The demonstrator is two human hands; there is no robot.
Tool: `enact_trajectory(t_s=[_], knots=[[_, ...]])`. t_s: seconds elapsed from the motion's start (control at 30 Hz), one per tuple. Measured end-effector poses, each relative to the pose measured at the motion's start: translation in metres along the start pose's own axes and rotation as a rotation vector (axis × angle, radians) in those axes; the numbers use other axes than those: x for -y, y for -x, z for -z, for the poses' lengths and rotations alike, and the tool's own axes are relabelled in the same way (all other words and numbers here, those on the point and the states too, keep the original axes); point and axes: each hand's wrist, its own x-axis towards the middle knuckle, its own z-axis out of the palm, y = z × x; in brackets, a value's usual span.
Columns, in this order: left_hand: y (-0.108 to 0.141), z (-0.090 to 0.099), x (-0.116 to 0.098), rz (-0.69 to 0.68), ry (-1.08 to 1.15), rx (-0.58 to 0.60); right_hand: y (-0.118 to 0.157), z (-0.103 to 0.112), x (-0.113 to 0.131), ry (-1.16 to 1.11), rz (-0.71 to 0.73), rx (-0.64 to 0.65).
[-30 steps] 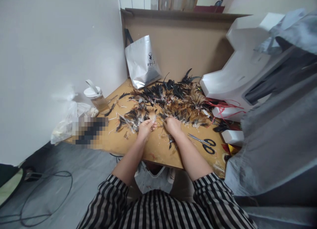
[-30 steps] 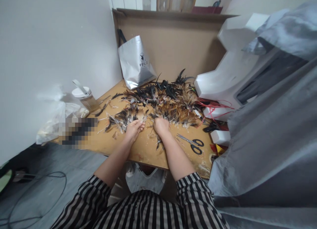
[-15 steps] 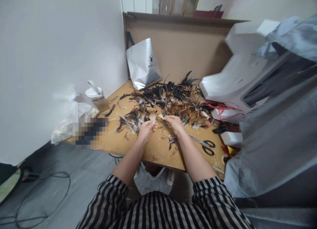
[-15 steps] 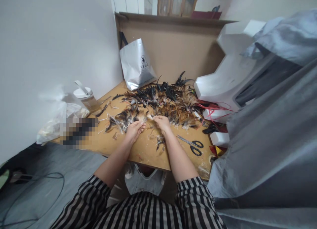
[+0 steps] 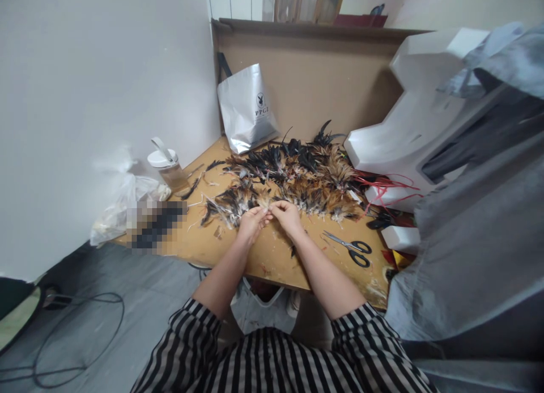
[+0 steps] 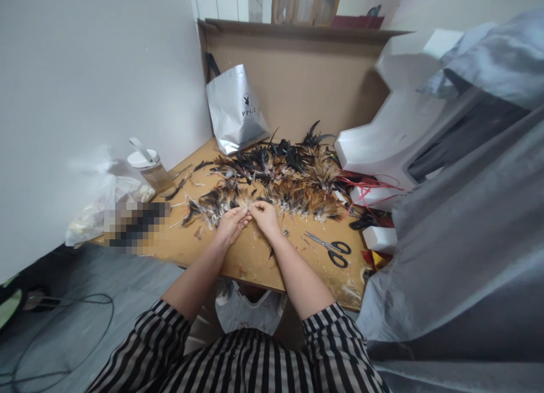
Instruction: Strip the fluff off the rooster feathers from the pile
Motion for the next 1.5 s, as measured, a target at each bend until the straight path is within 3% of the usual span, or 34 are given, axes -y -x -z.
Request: enact_trajectory(t_s=[0.47, 0.63, 0.87, 1.17, 1.3, 1.5], knots=[[0.000, -0.003, 0.002, -0.043, -0.159, -0.044, 0.004, 0.005, -0.001, 0.142, 0.055, 0.040], [-0.004, 0.000, 0.006, -0.122, -0.286, -0.038, 0.008, 0.006, 0.003, 0.335, 0.199, 0.027], [-0.003, -0.002, 0.007, -0.186, -0.416, -0.131, 0.013, 0.007, 0.010, 0.520, 0.346, 0.053], [0.002, -0.006, 0.002, -0.158, -0.335, -0.101, 0.011, 0.003, 0.004, 0.264, 0.077, 0.043], [0.002, -0.007, 0.000, -0.076, -0.226, -0.113, 0.008, 0.003, 0.001, 0.209, 0.076, -0.039], [0.000, -0.005, 0.001, -0.092, -0.212, -0.133, 0.009, 0.002, -0.002, 0.210, 0.077, 0.011]])
